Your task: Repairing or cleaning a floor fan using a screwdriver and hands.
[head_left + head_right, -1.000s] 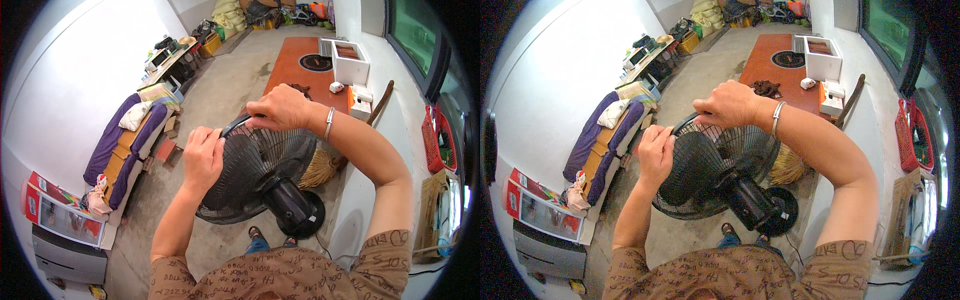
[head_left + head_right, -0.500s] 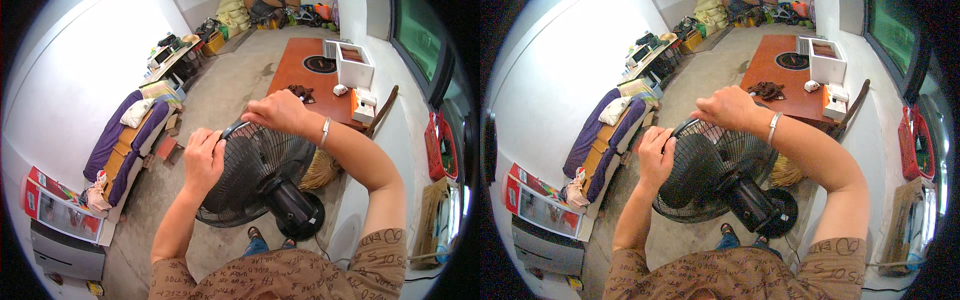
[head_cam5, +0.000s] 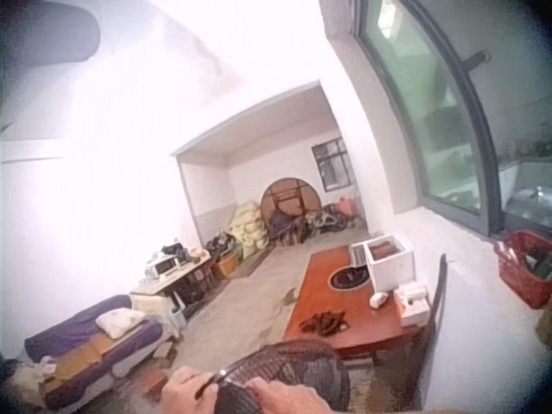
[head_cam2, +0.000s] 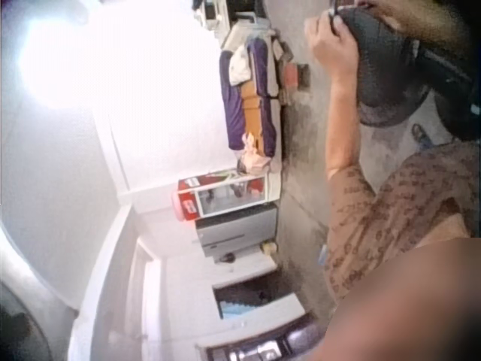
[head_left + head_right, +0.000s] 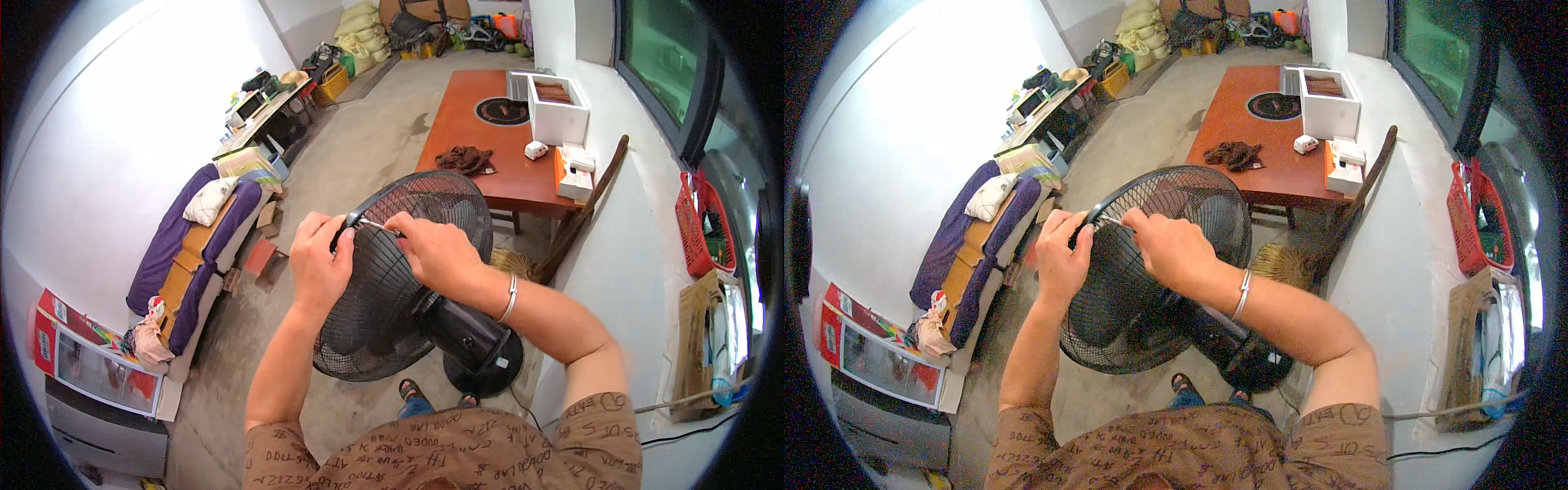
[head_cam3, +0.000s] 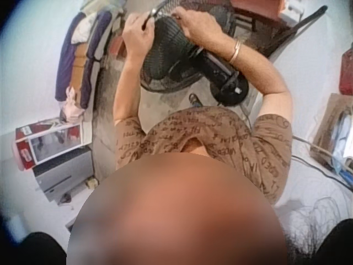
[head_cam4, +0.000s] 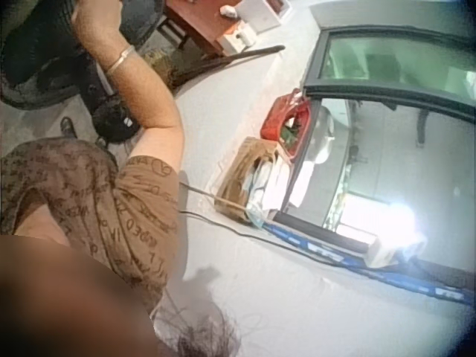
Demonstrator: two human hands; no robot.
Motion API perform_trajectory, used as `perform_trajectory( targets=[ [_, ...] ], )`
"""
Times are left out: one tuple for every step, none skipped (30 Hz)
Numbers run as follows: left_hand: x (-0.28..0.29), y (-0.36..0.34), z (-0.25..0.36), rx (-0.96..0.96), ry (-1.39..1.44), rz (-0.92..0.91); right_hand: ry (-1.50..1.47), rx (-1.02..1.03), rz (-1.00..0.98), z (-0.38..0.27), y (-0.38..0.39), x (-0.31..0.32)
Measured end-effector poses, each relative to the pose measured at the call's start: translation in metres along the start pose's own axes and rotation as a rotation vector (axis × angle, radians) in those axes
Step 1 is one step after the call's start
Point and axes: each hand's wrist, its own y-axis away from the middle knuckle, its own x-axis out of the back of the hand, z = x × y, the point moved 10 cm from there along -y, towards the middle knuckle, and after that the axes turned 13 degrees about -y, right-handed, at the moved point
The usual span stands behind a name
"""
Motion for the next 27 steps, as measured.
perform_trajectory(
  targets=[
    [0.000,0.001,0.000,-0.006,-0.004,-0.003,0.002,0.001,0.001,0.000,0.002,-0.003],
    [0.000,0.001,0.000,-0.006,-0.002,-0.001,-0.049,0.034,0.043,-0.001,0.004,-0.003],
    [0.000,0.001,-0.003,0.018,0.004,-0.004,-0.099,0.067,0.084,-0.003,0.005,-0.002],
    [-0.001,0.002,-0.006,0.043,0.011,-0.009,-0.097,0.067,0.083,-0.001,0.005,-0.005],
    [-0.001,0.003,-0.007,0.044,0.013,-0.008,-0.109,0.062,0.093,0.000,0.005,-0.007],
    [-0.001,0.003,-0.007,0.049,0.007,-0.010,-0.121,0.059,0.103,0.001,0.005,-0.008],
    [0.000,0.003,-0.009,0.053,-0.003,-0.011,-0.120,0.061,0.102,0.000,0.005,-0.010],
    [0.001,0.004,-0.011,0.055,-0.003,-0.008,-0.147,0.070,0.120,-0.002,0.006,-0.010],
    [0.003,0.005,-0.013,0.056,0.001,-0.003,-0.173,0.080,0.139,-0.005,0.006,-0.010],
    [0.002,0.004,-0.014,0.051,0.006,-0.001,-0.173,0.079,0.143,-0.006,0.005,-0.008],
    [0.001,0.004,-0.014,0.047,0.008,-0.001,-0.204,0.050,0.126,-0.005,0.005,-0.009],
    [0.001,0.004,-0.013,0.039,0.004,-0.002,-0.235,0.022,0.109,-0.003,0.004,-0.009],
    [0.001,0.004,-0.013,0.034,0.001,-0.001,-0.233,0.021,0.109,-0.005,0.004,-0.009],
    [0.001,0.005,-0.013,0.034,0.002,-0.001,-0.247,0.000,0.102,-0.004,0.005,-0.010],
    [0.001,0.005,-0.015,0.044,0.011,-0.006,-0.262,-0.023,0.097,-0.003,0.005,-0.011],
    [0.000,0.005,-0.015,0.054,0.019,-0.010,-0.261,-0.022,0.097,-0.003,0.005,-0.011],
    [0.000,0.004,-0.015,0.053,0.020,-0.010,-0.259,-0.001,0.125,-0.005,0.007,-0.009],
    [0.000,0.003,-0.014,0.048,0.023,-0.005,-0.259,0.020,0.153,-0.007,0.008,-0.007],
    [-0.001,0.003,-0.013,0.042,0.028,-0.004,-0.260,0.015,0.156,-0.007,0.008,-0.007],
    [0.000,0.002,-0.013,0.038,0.030,-0.011,-0.246,0.011,0.154,-0.007,0.008,-0.007],
    [-0.001,0.000,-0.011,0.032,-0.001,-0.027,-0.234,0.007,0.152,-0.007,0.007,-0.008],
    [-0.001,-0.002,-0.010,0.026,-0.034,-0.041,-0.236,0.002,0.156,-0.006,0.007,-0.009],
    [-0.003,-0.003,-0.009,0.021,-0.034,-0.046,-0.250,0.023,0.188,-0.005,0.007,-0.008],
    [-0.005,-0.004,-0.011,0.039,-0.051,-0.066,-0.264,0.043,0.221,-0.006,0.008,-0.006],
    [-0.008,-0.005,-0.012,0.056,-0.067,-0.085,-0.267,0.039,0.226,-0.005,0.009,-0.007],
    [-0.009,-0.005,-0.011,0.051,-0.067,-0.090,-0.273,0.033,0.234,-0.005,0.009,-0.007],
    [-0.009,-0.005,-0.012,0.059,-0.059,-0.086,-0.280,0.027,0.243,-0.005,0.010,-0.007]
  ],
)
